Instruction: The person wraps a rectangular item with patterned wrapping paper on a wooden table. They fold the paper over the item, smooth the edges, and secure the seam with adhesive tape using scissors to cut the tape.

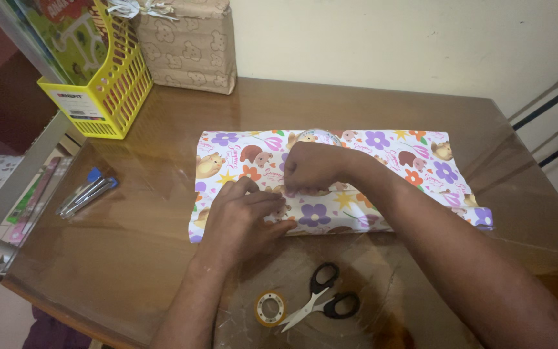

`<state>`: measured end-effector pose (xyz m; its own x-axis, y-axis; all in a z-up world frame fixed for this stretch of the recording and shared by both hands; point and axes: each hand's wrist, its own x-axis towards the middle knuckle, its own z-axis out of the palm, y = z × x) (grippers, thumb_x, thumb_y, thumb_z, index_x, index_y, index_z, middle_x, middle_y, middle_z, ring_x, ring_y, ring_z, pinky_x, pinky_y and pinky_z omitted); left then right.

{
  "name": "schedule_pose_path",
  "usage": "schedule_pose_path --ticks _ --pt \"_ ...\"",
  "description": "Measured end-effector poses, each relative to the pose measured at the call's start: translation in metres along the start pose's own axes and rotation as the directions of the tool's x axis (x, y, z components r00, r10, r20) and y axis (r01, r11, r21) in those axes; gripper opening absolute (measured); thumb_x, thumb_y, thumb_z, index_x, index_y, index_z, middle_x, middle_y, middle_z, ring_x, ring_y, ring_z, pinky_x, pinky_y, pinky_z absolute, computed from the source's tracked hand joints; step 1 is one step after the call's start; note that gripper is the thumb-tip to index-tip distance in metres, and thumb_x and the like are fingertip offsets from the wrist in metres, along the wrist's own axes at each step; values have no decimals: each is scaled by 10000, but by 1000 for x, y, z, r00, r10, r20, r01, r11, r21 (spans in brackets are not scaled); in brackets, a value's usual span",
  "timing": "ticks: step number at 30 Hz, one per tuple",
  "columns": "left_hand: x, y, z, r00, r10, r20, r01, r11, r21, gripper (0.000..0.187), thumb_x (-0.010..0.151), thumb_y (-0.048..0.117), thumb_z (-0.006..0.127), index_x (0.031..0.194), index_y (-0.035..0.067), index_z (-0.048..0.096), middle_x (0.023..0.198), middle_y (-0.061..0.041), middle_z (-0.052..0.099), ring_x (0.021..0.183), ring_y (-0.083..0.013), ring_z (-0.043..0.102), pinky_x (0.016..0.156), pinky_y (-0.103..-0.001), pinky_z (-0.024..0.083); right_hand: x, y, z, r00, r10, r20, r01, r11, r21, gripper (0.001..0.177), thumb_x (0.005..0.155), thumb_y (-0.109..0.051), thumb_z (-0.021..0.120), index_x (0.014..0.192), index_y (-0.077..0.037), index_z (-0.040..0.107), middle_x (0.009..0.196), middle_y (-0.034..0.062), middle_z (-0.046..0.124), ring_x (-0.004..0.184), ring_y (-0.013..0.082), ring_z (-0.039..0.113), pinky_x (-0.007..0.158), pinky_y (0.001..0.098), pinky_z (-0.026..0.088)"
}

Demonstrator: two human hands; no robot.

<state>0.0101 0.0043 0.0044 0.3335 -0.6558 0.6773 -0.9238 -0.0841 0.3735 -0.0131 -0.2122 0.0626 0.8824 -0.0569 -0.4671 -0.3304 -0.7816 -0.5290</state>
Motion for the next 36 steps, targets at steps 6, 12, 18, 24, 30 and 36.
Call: schedule_pose_path --ticks 6,12,18,24,30,36 --pt "1 0 -1 1000 -1 6 1 1000 -11 315 664 315 912 851 86 805 859 -6 784 833 -226 628 754 -395 499 -1 -2 4 999 -10 -51 6 997 -79 227 731 -222 741 774 -4 789 568 85 669 488 168 619 476 330 496" --pt "0 1 -1 1000 -23 -2 23 1000 -19 323 666 308 914 872 83 806 870 -5 787 830 -217 635 755 -390 504 -3 -5 6 995 6 -97 -20 990 -143 268 712 -257 761 704 10 775 562 103 671 485 191 614 503 348 504" --pt "-1 -2 2 1000 -2 -22 1 1000 -12 344 668 313 918 894 78 808 881 -12 789 833 -219 634 758 -391 503 3 -3 11 983 77 -167 -125 946 -299 432 744 -377 752 699 52 759 590 184 679 534 273 657 579 394 543" --pt "-1 -1 1 1000 -13 5 13 1000 1 334 664 325 912 878 90 809 893 -8 790 856 -230 635 777 -393 503 5 14 8 979 30 -204 -105 923 -370 450 771 -436 743 770 12 775 707 205 692 657 315 679 669 420 546" --pt "-1 1 0 999 -44 19 44 999 -1 319 676 327 912 863 91 810 905 -4 792 860 -228 641 792 -395 504 -12 17 14 906 14 -424 -36 998 -44 262 792 -284 718 878 -42 772 770 158 748 719 276 753 699 413 602" --pt "0 -1 0 999 25 -35 -25 1000 3 313 675 334 910 843 98 792 933 -3 788 859 -225 641 790 -385 508 -45 14 45 841 -306 -447 171 933 -318 230 910 -325 662 991 -152 790 772 130 712 705 290 693 683 442 537"
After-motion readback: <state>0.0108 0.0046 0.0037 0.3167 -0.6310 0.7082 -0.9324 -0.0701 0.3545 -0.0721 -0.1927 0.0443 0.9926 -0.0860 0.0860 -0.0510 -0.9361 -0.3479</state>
